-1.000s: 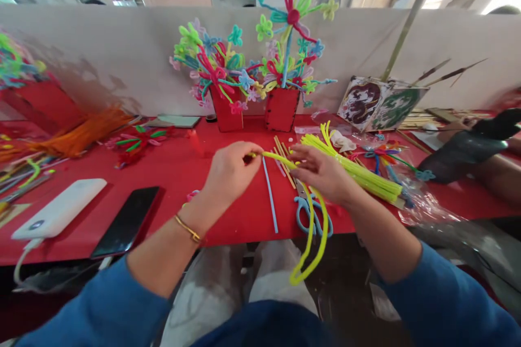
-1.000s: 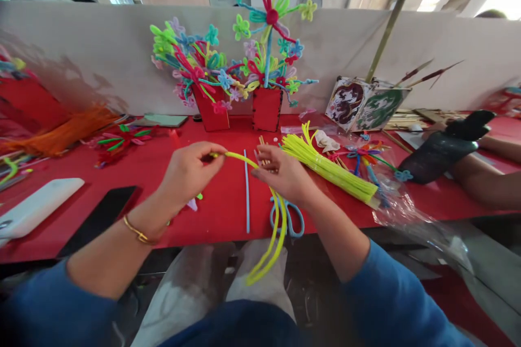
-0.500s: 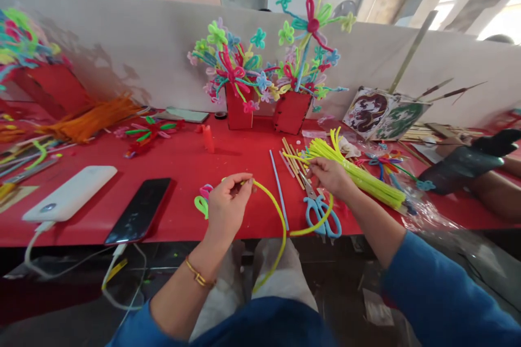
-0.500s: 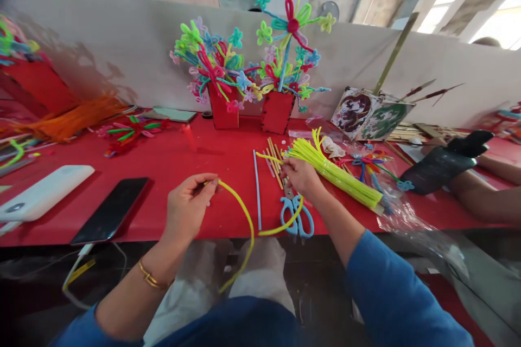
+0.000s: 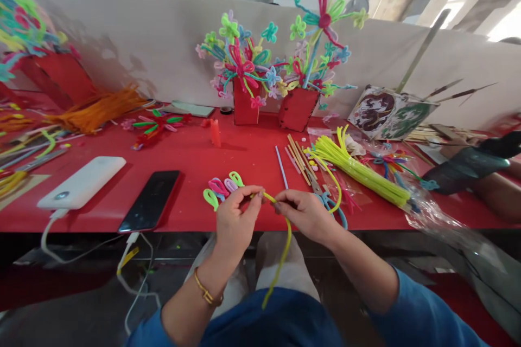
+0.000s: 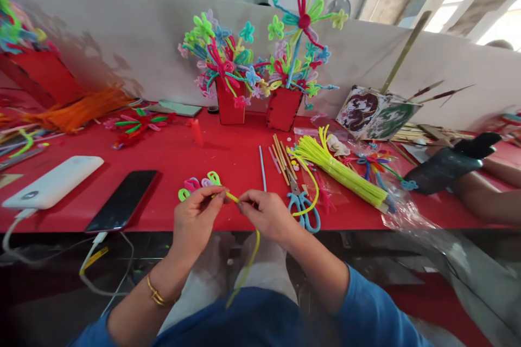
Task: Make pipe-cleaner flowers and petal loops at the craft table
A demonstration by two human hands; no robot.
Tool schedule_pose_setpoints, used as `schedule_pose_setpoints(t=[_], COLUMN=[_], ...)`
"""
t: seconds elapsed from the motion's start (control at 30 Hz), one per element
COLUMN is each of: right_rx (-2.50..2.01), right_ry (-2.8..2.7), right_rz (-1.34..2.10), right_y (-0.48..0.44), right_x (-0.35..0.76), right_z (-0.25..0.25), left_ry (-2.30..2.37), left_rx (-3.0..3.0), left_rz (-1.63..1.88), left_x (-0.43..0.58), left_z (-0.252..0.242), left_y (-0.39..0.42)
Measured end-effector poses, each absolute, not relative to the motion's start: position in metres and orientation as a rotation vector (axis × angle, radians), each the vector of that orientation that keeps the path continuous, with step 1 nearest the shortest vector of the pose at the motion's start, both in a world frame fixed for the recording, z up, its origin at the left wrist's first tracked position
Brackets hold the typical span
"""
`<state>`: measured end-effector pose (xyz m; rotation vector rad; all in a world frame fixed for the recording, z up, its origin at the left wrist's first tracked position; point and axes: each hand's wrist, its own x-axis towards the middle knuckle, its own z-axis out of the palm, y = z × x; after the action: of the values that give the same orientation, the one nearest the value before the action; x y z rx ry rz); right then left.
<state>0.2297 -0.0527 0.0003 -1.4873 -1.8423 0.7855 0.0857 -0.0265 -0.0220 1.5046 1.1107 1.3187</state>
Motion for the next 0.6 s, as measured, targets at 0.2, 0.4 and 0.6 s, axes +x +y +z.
schedule_pose_setpoints(t=[0.2,0.4,0.6], right_rx=[-1.504,-1.510,-1.487], right_ry=[-1.884,-2.158,-2.288], right_rz=[0.681,0.444,0.346], right_y=[-0.070,-0.085,-0.100], right_x=[0.231,0.228,0.225], right_z=[-0.005,0.007,0.014], left_ry=[0.998,0.947,0.887], left_rx=[1.382,1.522,1.511], left_rz=[1.141,0.640,0.509], left_x=[0.063,0.040,0.034], left_z=[-0.020,-0.008,-0.001], left_y=[-0.039,-0.034,-0.048])
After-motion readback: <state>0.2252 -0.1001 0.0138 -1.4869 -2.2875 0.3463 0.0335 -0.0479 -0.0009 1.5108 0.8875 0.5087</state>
